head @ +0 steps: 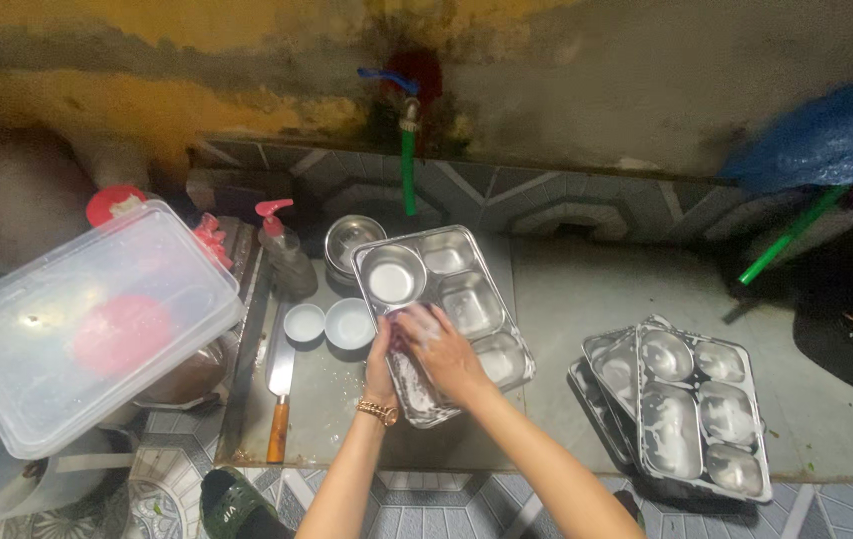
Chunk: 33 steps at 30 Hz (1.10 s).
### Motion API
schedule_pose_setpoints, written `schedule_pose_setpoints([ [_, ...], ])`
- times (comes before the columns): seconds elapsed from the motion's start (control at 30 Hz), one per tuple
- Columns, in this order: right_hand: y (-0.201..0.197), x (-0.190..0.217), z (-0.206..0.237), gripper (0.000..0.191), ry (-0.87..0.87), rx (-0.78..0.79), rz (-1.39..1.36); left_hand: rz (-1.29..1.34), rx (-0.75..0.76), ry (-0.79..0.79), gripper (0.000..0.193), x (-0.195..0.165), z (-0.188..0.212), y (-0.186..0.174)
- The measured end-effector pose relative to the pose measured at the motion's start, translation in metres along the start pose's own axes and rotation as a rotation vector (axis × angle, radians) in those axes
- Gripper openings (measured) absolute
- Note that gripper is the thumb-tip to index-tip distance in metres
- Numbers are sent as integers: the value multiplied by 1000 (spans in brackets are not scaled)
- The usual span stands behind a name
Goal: The person scrubs compartmentalized stainless steel trays with a red scrub pad and soapy water at a sink, working over each tray section and stacking cleaned trays. They then rinse the scrub pad under the tap, wipe a clear plastic lid and container, and rinse a metal bowl.
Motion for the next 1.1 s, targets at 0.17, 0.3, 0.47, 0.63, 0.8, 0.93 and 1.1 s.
schedule_pose_setpoints([
  [0.17, 22, 16, 48, 43, 509, 202, -229, -709, -225, 302, 54, -18, -5, -1],
  [0.3, 29, -3, 64, 26, 810, -40, -894, -1235, -274, 507, 53, -40, 9, 18],
  [0.47, 3, -71, 34, 27, 1013, -551, -1254, -1367, 28, 670, 91, -50, 36, 72],
  [0.63, 5, -54, 11, 35, 649, -504, -1524, -1267, 213, 750, 93, -53, 51, 100],
  [0.8, -24, -48, 8, 52, 268, -197, -465, -1036, 208, 586, 96, -55, 42, 82],
  [0.93, -43, -41, -1, 42, 87, -221, 59, -870, 235, 504, 91, -46, 40, 78],
  [1.1, -36, -48, 7, 13, 706, -226, -341, -1400, 204, 720, 98, -48, 50, 100],
])
Point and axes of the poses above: each hand's wrist, its own z-axis away from the middle knuckle, its own y-axis out of the palm, x = y × z, the point moved 5 cm from there along -z, towards the middle knuckle, and after that the axes turned 2 degrees about -x, right-handed, at the moved point
